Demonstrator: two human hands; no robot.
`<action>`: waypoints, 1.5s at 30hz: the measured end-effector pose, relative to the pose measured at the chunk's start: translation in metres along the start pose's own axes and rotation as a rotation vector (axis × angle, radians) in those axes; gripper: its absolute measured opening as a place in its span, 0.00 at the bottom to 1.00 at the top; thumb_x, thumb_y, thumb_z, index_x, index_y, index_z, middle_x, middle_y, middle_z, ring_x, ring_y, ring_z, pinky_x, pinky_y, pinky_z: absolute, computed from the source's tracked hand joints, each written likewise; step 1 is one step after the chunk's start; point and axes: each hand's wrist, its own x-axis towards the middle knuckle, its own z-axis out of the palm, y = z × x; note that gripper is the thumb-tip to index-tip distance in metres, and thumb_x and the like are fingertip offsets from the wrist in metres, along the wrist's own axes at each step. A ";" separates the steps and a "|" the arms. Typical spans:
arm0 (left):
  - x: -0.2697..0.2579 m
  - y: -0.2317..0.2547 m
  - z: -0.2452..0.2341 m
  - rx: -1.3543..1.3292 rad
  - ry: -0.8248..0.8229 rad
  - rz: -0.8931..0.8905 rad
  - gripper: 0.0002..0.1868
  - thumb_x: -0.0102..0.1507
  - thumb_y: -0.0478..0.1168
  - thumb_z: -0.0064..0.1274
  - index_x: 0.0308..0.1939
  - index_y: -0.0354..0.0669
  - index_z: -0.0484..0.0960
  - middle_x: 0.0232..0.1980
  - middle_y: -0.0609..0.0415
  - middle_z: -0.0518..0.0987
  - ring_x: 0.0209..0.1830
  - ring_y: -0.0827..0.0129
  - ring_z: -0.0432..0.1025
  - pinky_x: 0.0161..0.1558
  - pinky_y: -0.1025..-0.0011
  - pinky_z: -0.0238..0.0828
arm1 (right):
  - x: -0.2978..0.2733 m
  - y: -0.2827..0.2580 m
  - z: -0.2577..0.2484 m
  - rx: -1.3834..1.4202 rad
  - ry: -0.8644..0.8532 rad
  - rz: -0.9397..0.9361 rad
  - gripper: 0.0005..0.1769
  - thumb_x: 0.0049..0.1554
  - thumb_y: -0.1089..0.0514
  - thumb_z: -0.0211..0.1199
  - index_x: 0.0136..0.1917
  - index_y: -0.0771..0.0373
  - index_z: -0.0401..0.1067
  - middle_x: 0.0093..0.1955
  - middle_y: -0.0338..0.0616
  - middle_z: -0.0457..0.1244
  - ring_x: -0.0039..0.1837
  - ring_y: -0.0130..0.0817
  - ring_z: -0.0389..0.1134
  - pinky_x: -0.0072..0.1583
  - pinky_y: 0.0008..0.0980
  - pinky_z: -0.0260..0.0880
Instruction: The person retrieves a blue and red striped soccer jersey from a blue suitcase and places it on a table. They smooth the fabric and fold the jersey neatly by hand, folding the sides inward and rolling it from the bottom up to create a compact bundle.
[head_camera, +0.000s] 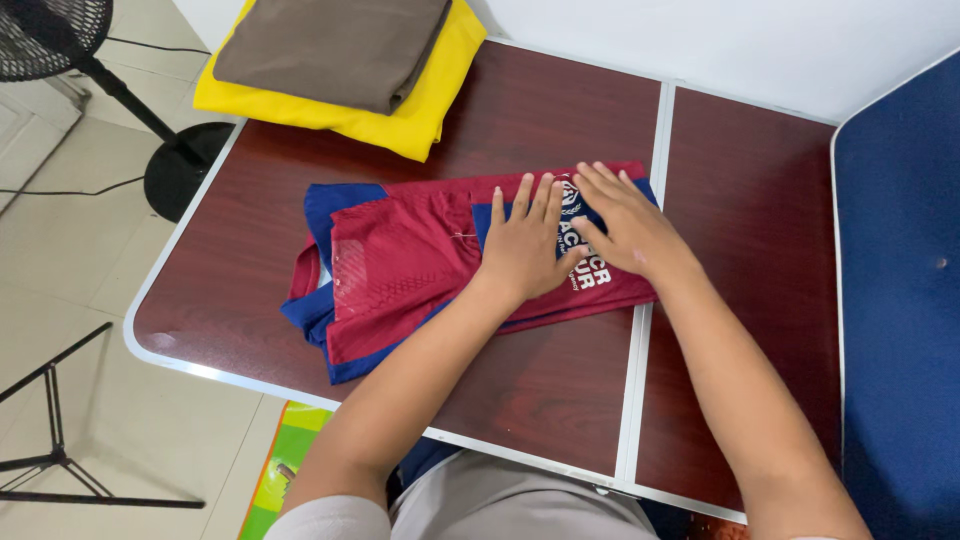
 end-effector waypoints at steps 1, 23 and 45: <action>0.006 -0.003 0.004 0.003 -0.023 -0.010 0.51 0.63 0.68 0.44 0.79 0.38 0.53 0.82 0.45 0.51 0.83 0.48 0.40 0.75 0.38 0.30 | 0.004 -0.003 0.004 -0.005 0.003 -0.032 0.37 0.64 0.45 0.52 0.78 0.70 0.57 0.83 0.56 0.49 0.84 0.49 0.45 0.81 0.48 0.41; 0.004 -0.012 0.003 0.075 -0.079 -0.033 0.60 0.57 0.80 0.40 0.79 0.40 0.53 0.83 0.50 0.49 0.83 0.54 0.41 0.76 0.45 0.32 | -0.013 -0.001 0.012 -0.074 -0.083 0.167 0.38 0.65 0.38 0.48 0.82 0.58 0.52 0.85 0.47 0.43 0.85 0.47 0.38 0.79 0.53 0.35; 0.003 -0.009 0.006 0.083 -0.095 -0.022 0.60 0.59 0.80 0.37 0.79 0.38 0.50 0.83 0.49 0.47 0.83 0.52 0.38 0.76 0.44 0.30 | -0.073 0.031 -0.016 0.147 0.238 0.629 0.14 0.62 0.51 0.63 0.50 0.66 0.76 0.51 0.56 0.71 0.52 0.51 0.70 0.59 0.48 0.67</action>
